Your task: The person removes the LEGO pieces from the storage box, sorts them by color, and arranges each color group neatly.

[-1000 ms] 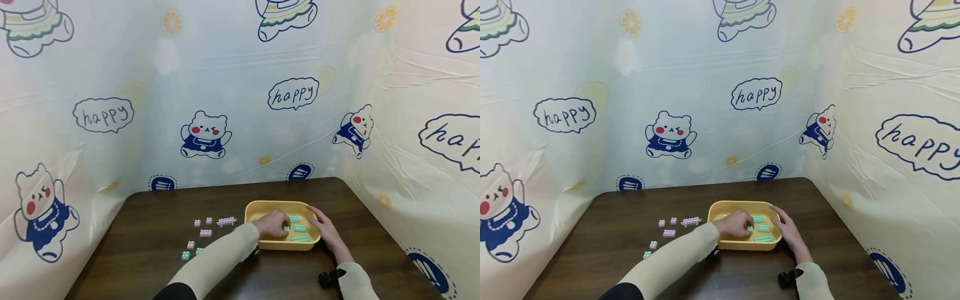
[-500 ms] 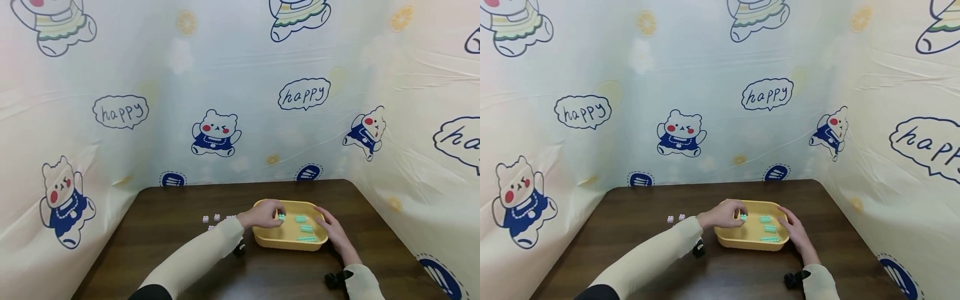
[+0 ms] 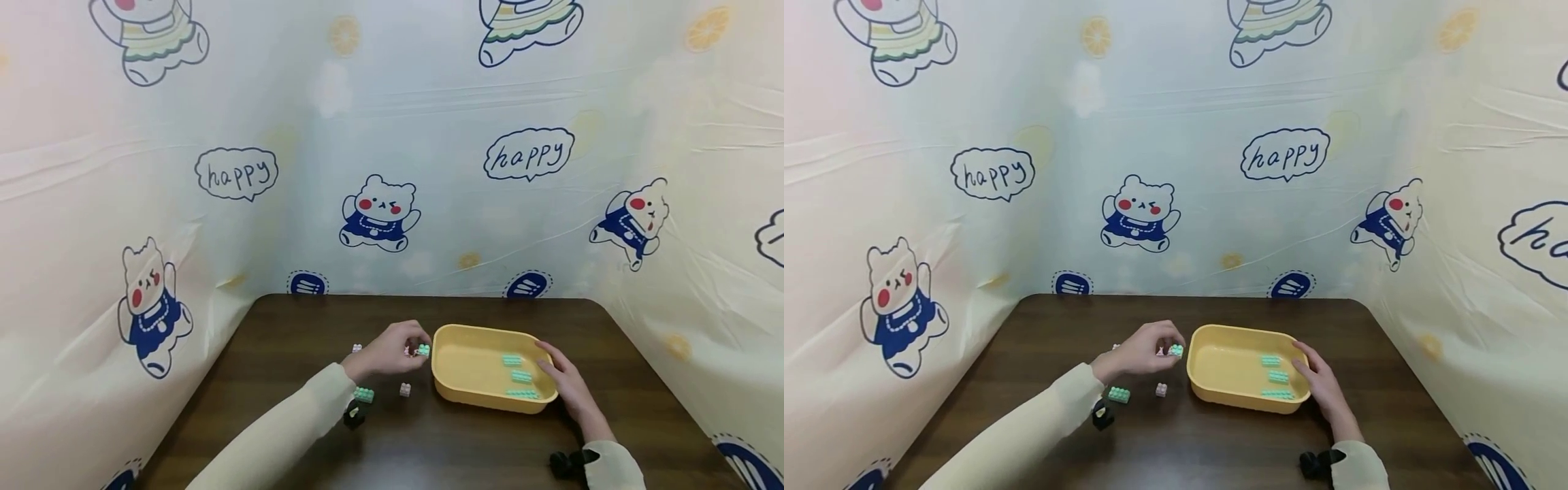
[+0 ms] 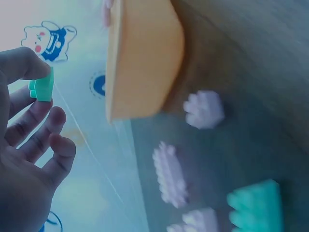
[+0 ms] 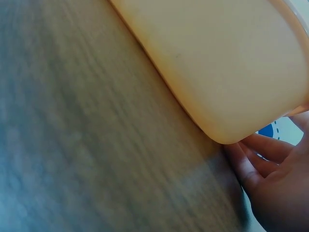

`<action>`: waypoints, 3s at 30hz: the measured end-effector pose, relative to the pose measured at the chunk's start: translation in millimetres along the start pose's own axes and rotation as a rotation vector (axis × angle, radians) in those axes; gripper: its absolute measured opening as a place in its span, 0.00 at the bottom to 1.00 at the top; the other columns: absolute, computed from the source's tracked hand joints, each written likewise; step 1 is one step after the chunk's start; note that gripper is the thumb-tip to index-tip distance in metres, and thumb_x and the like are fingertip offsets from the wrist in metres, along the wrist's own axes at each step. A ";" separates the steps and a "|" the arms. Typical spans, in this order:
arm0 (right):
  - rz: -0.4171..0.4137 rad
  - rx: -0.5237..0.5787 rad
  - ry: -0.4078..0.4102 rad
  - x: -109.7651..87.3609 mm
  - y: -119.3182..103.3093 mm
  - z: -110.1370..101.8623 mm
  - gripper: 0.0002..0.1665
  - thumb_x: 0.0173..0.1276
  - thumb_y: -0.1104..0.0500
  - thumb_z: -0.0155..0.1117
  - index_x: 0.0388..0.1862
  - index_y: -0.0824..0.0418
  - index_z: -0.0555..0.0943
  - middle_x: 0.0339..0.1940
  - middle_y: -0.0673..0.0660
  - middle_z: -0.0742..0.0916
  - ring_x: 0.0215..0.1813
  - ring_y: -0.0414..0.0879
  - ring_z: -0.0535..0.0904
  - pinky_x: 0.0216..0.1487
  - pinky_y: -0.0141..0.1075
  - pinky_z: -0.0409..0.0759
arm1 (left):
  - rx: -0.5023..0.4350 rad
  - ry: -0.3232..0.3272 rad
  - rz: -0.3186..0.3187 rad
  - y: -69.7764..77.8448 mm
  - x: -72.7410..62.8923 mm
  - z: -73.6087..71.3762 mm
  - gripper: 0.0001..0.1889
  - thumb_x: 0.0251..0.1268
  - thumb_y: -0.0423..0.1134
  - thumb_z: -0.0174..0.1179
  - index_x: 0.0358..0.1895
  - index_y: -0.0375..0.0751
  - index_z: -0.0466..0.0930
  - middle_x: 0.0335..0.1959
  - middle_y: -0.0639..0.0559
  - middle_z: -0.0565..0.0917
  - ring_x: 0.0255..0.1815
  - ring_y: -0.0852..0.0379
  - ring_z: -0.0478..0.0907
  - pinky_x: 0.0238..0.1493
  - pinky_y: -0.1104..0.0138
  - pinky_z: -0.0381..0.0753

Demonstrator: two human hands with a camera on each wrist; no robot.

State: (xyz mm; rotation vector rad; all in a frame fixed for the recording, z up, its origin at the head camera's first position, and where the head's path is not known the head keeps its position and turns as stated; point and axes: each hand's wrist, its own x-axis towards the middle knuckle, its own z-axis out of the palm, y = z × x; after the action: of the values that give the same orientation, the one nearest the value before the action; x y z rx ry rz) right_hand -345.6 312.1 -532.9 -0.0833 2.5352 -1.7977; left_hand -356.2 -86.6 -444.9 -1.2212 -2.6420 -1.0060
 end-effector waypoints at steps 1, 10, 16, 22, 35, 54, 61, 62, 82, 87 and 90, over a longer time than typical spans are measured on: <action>0.003 -0.004 0.000 0.0 -0.3 -0.1 0.34 0.77 0.46 0.49 0.77 0.56 0.58 0.78 0.66 0.55 0.74 0.60 0.55 0.47 0.18 0.69 | 0.003 0.001 -0.010 -2.9 -5.2 -0.4 0.09 0.60 0.38 0.64 0.44 0.46 0.83 0.35 0.57 0.77 0.32 0.55 0.76 0.32 0.73 0.76; -0.005 0.002 0.000 -1.8 -2.1 2.5 0.33 0.78 0.49 0.47 0.77 0.58 0.57 0.79 0.67 0.54 0.75 0.60 0.53 0.47 0.16 0.66 | 0.108 -0.024 -0.054 -21.1 -44.9 3.1 0.10 0.60 0.41 0.64 0.45 0.51 0.83 0.39 0.61 0.79 0.37 0.60 0.76 0.40 0.71 0.76; -0.023 0.001 0.001 -2.0 -0.4 2.1 0.34 0.78 0.48 0.48 0.77 0.59 0.57 0.79 0.67 0.54 0.76 0.61 0.51 0.47 0.14 0.64 | 0.195 -0.038 -0.110 -23.7 -62.7 4.1 0.11 0.60 0.43 0.65 0.45 0.48 0.84 0.43 0.61 0.82 0.46 0.57 0.79 0.51 0.62 0.76; -0.021 0.005 0.005 -2.7 0.0 1.2 0.34 0.78 0.47 0.48 0.77 0.58 0.57 0.78 0.66 0.55 0.74 0.60 0.54 0.48 0.15 0.65 | 0.277 -0.057 -0.124 -30.5 -73.4 10.7 0.10 0.58 0.45 0.66 0.43 0.53 0.83 0.41 0.63 0.82 0.44 0.60 0.77 0.48 0.65 0.78; -0.021 0.012 0.010 0.7 0.3 0.2 0.34 0.78 0.47 0.48 0.77 0.58 0.57 0.78 0.66 0.55 0.73 0.58 0.56 0.48 0.18 0.69 | 0.445 -0.088 -0.122 -40.3 -80.5 17.3 0.10 0.57 0.48 0.66 0.42 0.52 0.84 0.38 0.61 0.82 0.37 0.65 0.74 0.39 0.66 0.77; -0.022 0.002 0.005 -0.9 0.7 1.0 0.35 0.77 0.45 0.48 0.76 0.58 0.58 0.78 0.66 0.55 0.75 0.59 0.53 0.47 0.14 0.64 | 0.465 -0.087 -0.142 -57.2 -86.3 22.3 0.10 0.56 0.45 0.68 0.41 0.51 0.85 0.37 0.61 0.83 0.36 0.65 0.75 0.37 0.67 0.78; -0.035 -0.003 0.009 -0.7 1.7 1.1 0.35 0.78 0.46 0.48 0.76 0.59 0.58 0.78 0.66 0.56 0.75 0.60 0.53 0.47 0.14 0.64 | 0.492 -0.074 -0.135 -60.9 -87.4 22.6 0.10 0.55 0.46 0.68 0.40 0.52 0.85 0.36 0.62 0.83 0.37 0.64 0.75 0.36 0.67 0.77; -0.035 -0.006 0.009 -0.7 1.8 1.1 0.35 0.78 0.46 0.48 0.76 0.59 0.58 0.78 0.66 0.56 0.75 0.60 0.53 0.47 0.13 0.64 | 0.493 -0.075 -0.135 -61.1 -87.4 22.7 0.10 0.55 0.46 0.68 0.40 0.52 0.85 0.36 0.62 0.83 0.37 0.64 0.75 0.36 0.67 0.77; -0.028 -0.008 0.005 -2.2 1.9 -1.3 0.34 0.78 0.46 0.48 0.76 0.58 0.58 0.78 0.67 0.56 0.74 0.60 0.54 0.47 0.16 0.66 | 0.503 -0.087 -0.134 -56.8 -85.6 23.1 0.11 0.56 0.50 0.68 0.41 0.54 0.85 0.37 0.63 0.84 0.37 0.65 0.75 0.37 0.66 0.77; -0.011 -0.012 0.012 -7.2 6.2 -5.7 0.34 0.78 0.46 0.48 0.76 0.58 0.58 0.78 0.66 0.56 0.74 0.60 0.54 0.48 0.16 0.66 | 0.471 -0.070 -0.125 -52.2 -83.1 22.3 0.13 0.56 0.52 0.67 0.43 0.54 0.85 0.39 0.63 0.83 0.39 0.64 0.76 0.40 0.65 0.77; -0.006 -0.014 0.018 -9.6 9.2 -7.8 0.34 0.78 0.46 0.48 0.76 0.58 0.58 0.78 0.66 0.56 0.74 0.60 0.54 0.47 0.15 0.65 | 0.434 -0.031 -0.119 -43.2 -79.1 17.4 0.15 0.57 0.52 0.68 0.44 0.51 0.85 0.41 0.60 0.84 0.43 0.60 0.78 0.44 0.62 0.79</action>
State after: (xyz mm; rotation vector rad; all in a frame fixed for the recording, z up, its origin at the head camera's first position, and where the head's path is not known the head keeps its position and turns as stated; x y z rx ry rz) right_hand -336.7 323.1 -539.1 -0.0751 2.5628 -1.7916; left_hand -328.8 -149.0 -506.3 -0.9973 -2.7759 -0.3869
